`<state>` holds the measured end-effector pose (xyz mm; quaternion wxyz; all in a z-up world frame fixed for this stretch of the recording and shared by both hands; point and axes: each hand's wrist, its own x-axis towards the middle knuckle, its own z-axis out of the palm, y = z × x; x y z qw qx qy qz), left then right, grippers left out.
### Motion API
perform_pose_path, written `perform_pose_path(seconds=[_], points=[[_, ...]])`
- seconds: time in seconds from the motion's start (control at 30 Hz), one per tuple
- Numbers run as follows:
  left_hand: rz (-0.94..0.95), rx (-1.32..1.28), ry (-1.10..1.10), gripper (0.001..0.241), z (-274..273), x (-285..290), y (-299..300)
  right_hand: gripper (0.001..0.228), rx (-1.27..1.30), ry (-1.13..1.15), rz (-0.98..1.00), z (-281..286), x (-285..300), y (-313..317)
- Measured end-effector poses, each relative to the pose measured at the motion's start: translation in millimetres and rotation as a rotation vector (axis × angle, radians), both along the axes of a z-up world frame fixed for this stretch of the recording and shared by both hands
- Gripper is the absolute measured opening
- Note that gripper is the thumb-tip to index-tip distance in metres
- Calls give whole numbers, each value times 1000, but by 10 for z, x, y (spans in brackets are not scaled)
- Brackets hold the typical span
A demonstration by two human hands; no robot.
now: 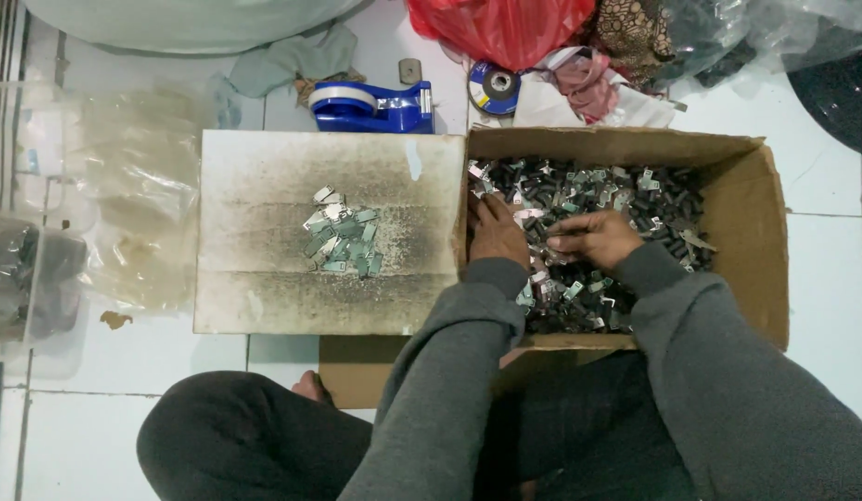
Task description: Sorting and arranging small metal components from a bulk box onto a flat surface and into plastic bags.
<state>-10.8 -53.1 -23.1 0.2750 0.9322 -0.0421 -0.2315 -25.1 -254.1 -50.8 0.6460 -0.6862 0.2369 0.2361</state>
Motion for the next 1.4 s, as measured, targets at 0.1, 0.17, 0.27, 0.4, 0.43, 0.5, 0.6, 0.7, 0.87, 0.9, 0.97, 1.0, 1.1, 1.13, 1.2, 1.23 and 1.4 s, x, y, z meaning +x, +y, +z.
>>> perform_pose_path(seconds=[0.1, 0.17, 0.27, 0.4, 0.43, 0.5, 0.6, 0.7, 0.87, 0.9, 0.97, 1.0, 1.1, 1.13, 1.2, 1.23, 1.4], points=[[-25, 250, -228, 64, 354, -203, 42, 39, -21, -10, 12, 232, 37, 39], [33, 286, -357, 53, -278, -230, -139, 40, -10, -6, -7, 118, 76, -6], [88, 211, -476, 39, -539, -280, -205, 39, 19, -3, -59, 267, 78, 77], [21, 14, -278, 32, -671, -343, -180, 39, 74, -26, -112, 225, 80, 99], [22, 12, -279, 32, -745, -326, -166, 39, 73, -27, -111, 254, 85, 97], [-15, -129, -22, 21, -898, -301, -144, 36, 98, -17, -108, 304, 88, 85], [156, -399, 79, 65, -528, -211, -134, 36, 101, -42, -80, 189, 105, 12], [273, -724, 231, 83, -25, -365, -63, 37, 129, -43, -131, 539, 78, 194], [289, -892, 87, 65, 263, -238, 66, 38, 117, -62, -158, 444, 69, 149], [286, -855, 83, 53, 270, -215, 90, 36, 157, -45, -194, 435, 89, 152], [297, -847, 90, 51, 65, -209, 37, 37, 182, -19, -199, 569, 85, 169], [308, -837, 96, 50, -39, -208, 9, 39, 207, 8, -204, 635, 79, 176], [321, -895, 113, 49, 132, -286, 27, 39, 246, 34, -151, 648, 90, 58], [319, -897, 113, 49, 113, -275, 23, 39, 245, 33, -152, 673, 95, 48], [306, -915, 115, 49, 69, -273, 25, 44, 236, 50, -126, 712, 93, 41], [306, -915, 116, 49, 60, -268, 35, 44, 236, 50, -126, 736, 74, 75], [253, -969, 142, 36, -147, -280, -6, 36, 77, -100, 7, 337, 45, -108]])
